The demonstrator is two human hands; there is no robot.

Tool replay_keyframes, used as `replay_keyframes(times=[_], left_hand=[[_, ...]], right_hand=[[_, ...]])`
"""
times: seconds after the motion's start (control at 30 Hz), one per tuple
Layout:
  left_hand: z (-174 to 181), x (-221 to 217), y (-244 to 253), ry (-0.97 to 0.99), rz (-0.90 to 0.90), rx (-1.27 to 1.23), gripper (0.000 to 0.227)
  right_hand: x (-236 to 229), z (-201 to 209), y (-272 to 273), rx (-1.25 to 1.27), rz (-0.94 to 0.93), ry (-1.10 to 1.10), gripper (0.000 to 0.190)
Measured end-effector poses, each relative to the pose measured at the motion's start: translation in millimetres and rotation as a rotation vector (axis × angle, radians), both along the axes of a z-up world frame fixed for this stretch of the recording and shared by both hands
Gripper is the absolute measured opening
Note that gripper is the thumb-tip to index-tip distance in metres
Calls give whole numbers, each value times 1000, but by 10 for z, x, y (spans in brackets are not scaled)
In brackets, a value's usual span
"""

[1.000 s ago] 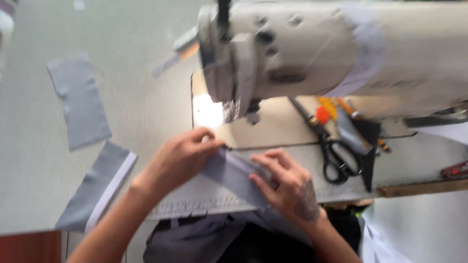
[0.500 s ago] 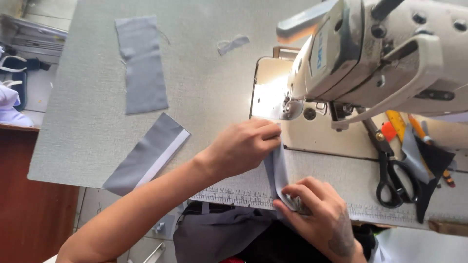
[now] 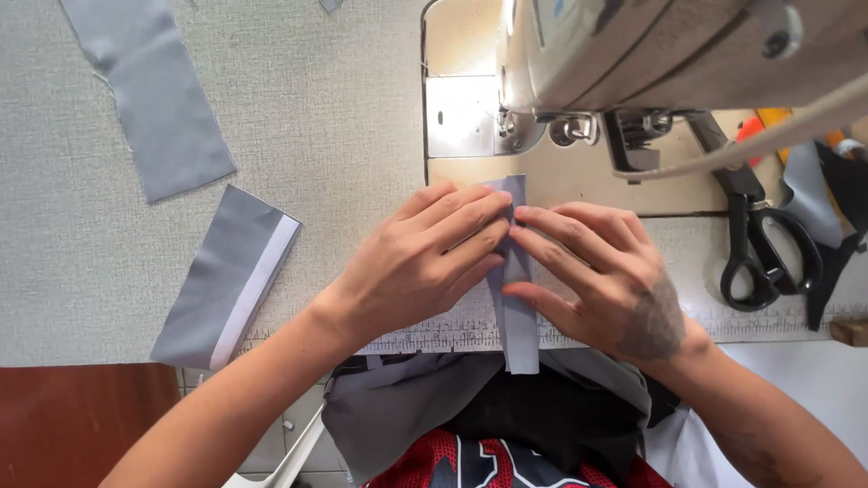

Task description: The person is sewing white fabric strips onto larger grey fabric pieces using an industrial sewing machine and trimming the finished pieces with scissors.

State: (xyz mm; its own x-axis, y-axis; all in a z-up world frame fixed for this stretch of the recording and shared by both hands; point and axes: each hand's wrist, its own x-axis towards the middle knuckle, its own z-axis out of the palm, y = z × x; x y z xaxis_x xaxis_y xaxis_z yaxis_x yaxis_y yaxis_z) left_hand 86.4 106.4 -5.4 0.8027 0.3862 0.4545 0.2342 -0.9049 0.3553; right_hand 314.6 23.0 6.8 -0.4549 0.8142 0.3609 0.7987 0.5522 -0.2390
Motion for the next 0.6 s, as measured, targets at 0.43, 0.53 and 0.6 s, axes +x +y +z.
replay_keyframes(times=[0.43,0.53,0.6], left_hand=[[-3,10,27,-54,11,-72,17],[50,31,27,-68,19,-115,26],[26,42,20,-64,24,-87,19]], right_hand=[[39,46,186,-4,17,26,44],[-37,73,261,-26,44,184,29],[-73,38,279,-8,36,213,27]])
